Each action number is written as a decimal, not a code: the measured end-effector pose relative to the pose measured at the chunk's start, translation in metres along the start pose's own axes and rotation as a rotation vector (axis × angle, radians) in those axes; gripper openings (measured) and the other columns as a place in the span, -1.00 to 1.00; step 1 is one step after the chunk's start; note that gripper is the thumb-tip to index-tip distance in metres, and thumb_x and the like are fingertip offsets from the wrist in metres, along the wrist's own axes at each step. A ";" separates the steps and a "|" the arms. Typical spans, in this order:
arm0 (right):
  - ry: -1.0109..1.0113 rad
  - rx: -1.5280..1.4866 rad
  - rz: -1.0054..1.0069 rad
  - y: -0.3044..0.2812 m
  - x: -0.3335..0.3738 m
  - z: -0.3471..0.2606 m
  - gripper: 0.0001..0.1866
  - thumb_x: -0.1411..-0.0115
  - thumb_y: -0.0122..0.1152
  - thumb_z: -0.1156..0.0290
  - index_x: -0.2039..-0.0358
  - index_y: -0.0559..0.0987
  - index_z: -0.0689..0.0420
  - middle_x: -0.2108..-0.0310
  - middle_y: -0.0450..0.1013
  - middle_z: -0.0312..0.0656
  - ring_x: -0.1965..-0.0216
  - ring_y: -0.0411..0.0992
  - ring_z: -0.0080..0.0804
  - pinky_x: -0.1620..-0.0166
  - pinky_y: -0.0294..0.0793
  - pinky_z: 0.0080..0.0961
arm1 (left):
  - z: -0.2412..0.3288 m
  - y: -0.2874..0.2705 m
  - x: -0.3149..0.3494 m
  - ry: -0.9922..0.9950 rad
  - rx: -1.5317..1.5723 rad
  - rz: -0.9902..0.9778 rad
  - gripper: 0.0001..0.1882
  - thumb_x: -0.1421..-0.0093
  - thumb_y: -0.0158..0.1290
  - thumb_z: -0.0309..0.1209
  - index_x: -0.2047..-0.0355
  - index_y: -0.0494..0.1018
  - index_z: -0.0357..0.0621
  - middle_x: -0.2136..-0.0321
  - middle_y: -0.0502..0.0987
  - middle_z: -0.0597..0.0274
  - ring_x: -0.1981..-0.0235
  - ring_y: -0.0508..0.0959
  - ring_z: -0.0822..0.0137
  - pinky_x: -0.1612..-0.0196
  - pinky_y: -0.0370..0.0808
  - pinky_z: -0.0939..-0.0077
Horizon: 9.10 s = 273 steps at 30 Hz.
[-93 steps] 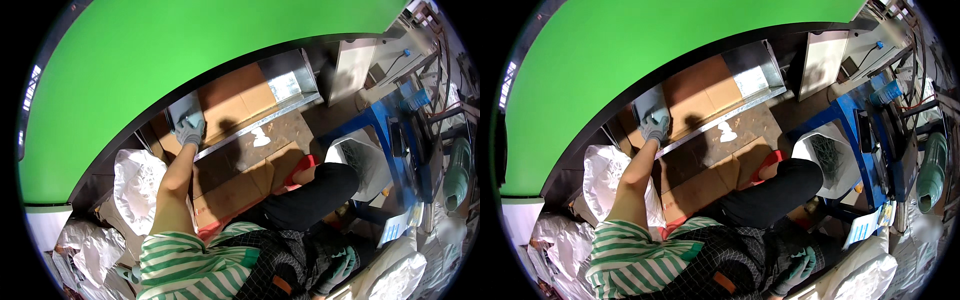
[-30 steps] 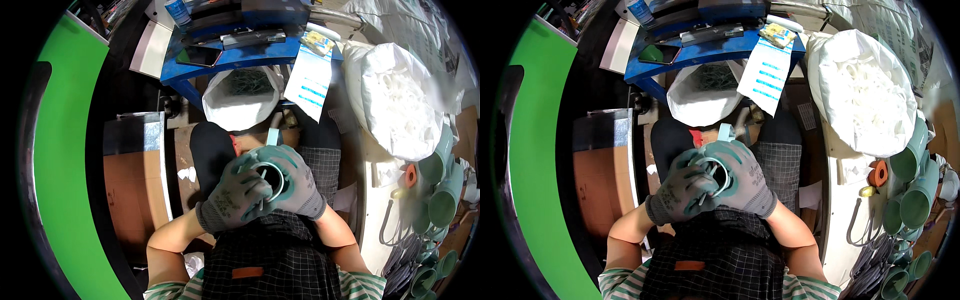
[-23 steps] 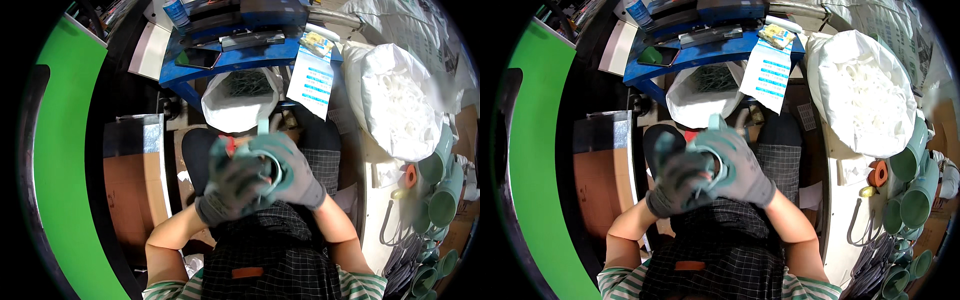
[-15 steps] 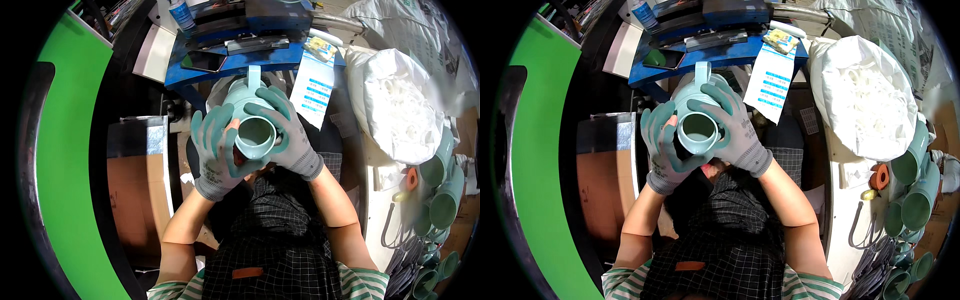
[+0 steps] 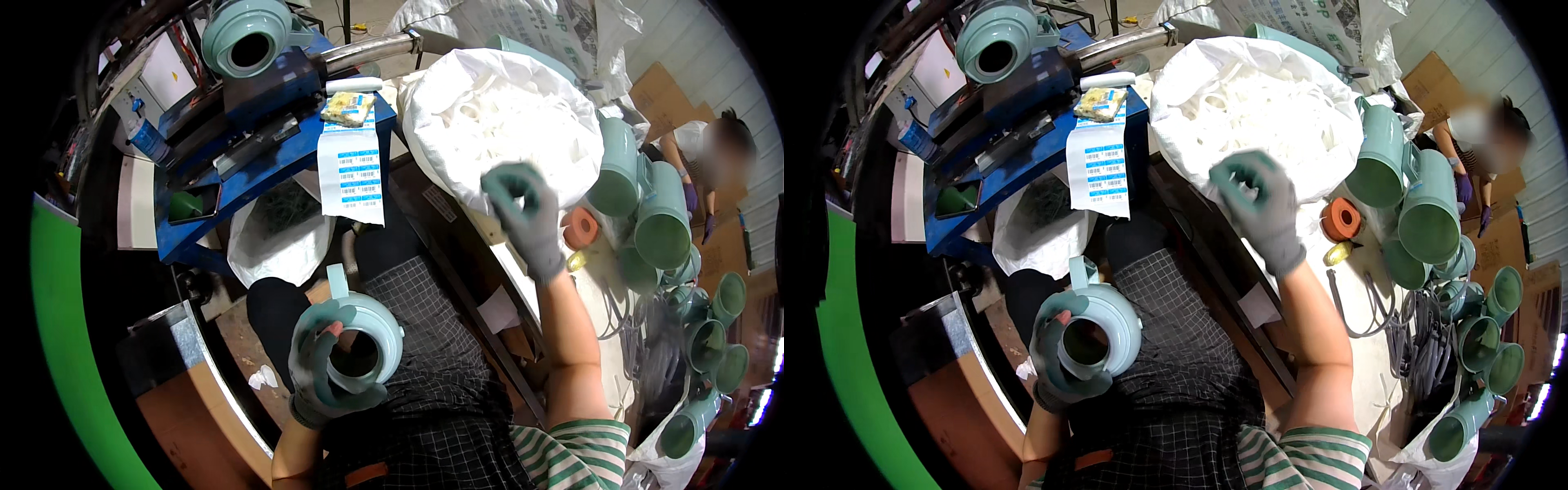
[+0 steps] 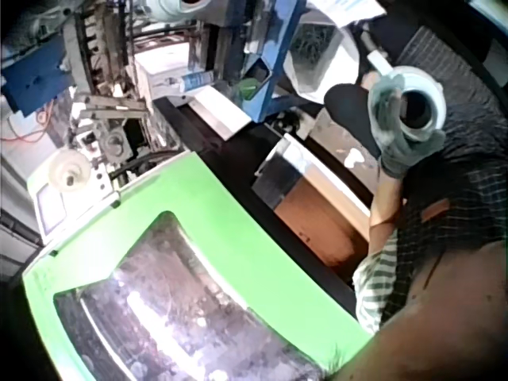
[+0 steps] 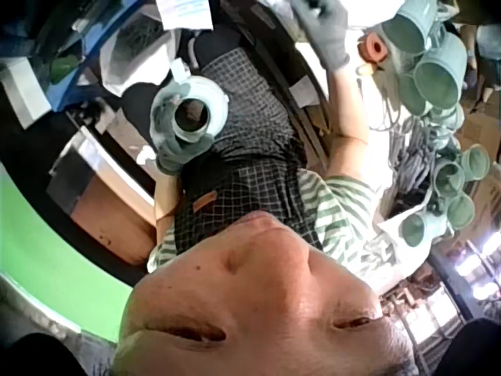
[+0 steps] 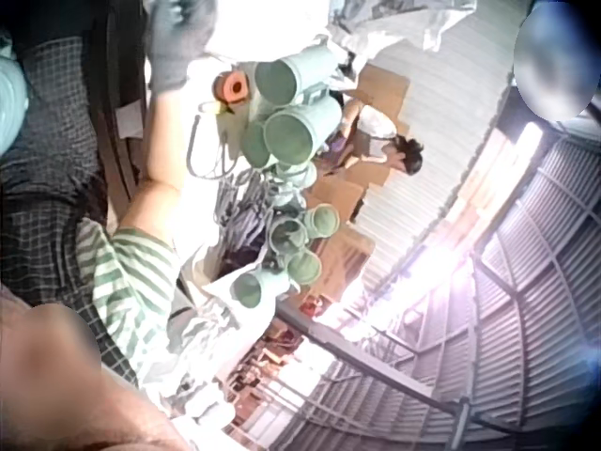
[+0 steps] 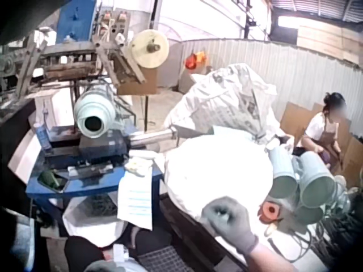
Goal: The person assembles light blue kettles by inserting a white plastic ring into the top opening and attaching a grey handle. They handle the kettles one at a time, placing the finished units on a nearby table.
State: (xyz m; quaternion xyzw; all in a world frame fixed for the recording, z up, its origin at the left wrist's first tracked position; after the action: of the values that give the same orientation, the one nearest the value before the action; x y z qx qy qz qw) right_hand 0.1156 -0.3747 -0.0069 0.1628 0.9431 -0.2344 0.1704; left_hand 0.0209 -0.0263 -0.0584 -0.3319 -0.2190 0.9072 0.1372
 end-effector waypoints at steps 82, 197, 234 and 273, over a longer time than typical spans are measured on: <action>0.392 -0.797 -0.105 0.153 0.070 0.036 -0.49 -0.26 0.40 0.45 -0.20 0.50 0.27 0.07 0.55 -0.17 0.07 0.52 -0.47 -0.01 0.58 -0.52 | -0.047 -0.070 -0.021 -0.310 -0.070 -0.042 -0.85 -0.21 0.19 -0.54 0.20 0.59 -0.23 0.17 0.67 0.06 0.14 0.63 0.14 -0.02 0.53 0.33; 0.339 -1.331 -0.423 0.302 -0.222 -0.097 -0.46 -0.36 0.14 -0.17 -0.12 0.45 -0.02 -0.02 0.47 -0.12 0.04 0.51 -0.22 0.07 0.63 -0.23 | 0.046 -0.022 0.058 0.130 -0.390 -0.179 -0.65 0.02 0.29 -0.15 0.18 0.64 0.20 0.17 0.65 0.32 0.17 0.59 0.14 0.10 0.47 0.06; -0.819 0.113 0.001 0.083 0.130 -0.142 -0.70 -0.16 0.32 0.16 0.12 0.62 -0.02 0.04 0.53 -0.16 0.17 0.55 -0.29 0.15 0.56 -0.27 | 0.023 -0.039 -0.052 0.434 -0.754 -0.230 -0.64 -0.40 0.02 -0.19 0.00 0.42 -0.24 0.15 0.52 -0.07 0.12 0.55 -0.11 0.04 0.46 -0.09; 0.402 -0.845 -0.512 0.096 0.138 -0.079 -0.27 -0.05 0.56 0.27 -0.19 0.43 0.16 -0.07 0.47 0.10 -0.10 0.52 -0.02 -0.18 0.57 -0.13 | -0.016 0.005 -0.040 -0.268 1.334 0.268 -0.69 -0.43 0.06 -0.09 0.19 0.55 -0.07 0.25 0.62 0.19 0.27 0.62 0.22 0.18 0.56 0.34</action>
State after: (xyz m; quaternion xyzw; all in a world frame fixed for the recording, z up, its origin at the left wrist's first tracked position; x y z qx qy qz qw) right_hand 0.0101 -0.2236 -0.0329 -0.1137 0.9789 0.1677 -0.0256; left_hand 0.0609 -0.0413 -0.0497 -0.0859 0.4136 0.8902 0.1704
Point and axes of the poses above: each hand's wrist, its own x-axis away from the middle knuckle, its own y-axis out of the palm, z = x × y, the point moved 7 cm from there along -x, towards the middle knuckle
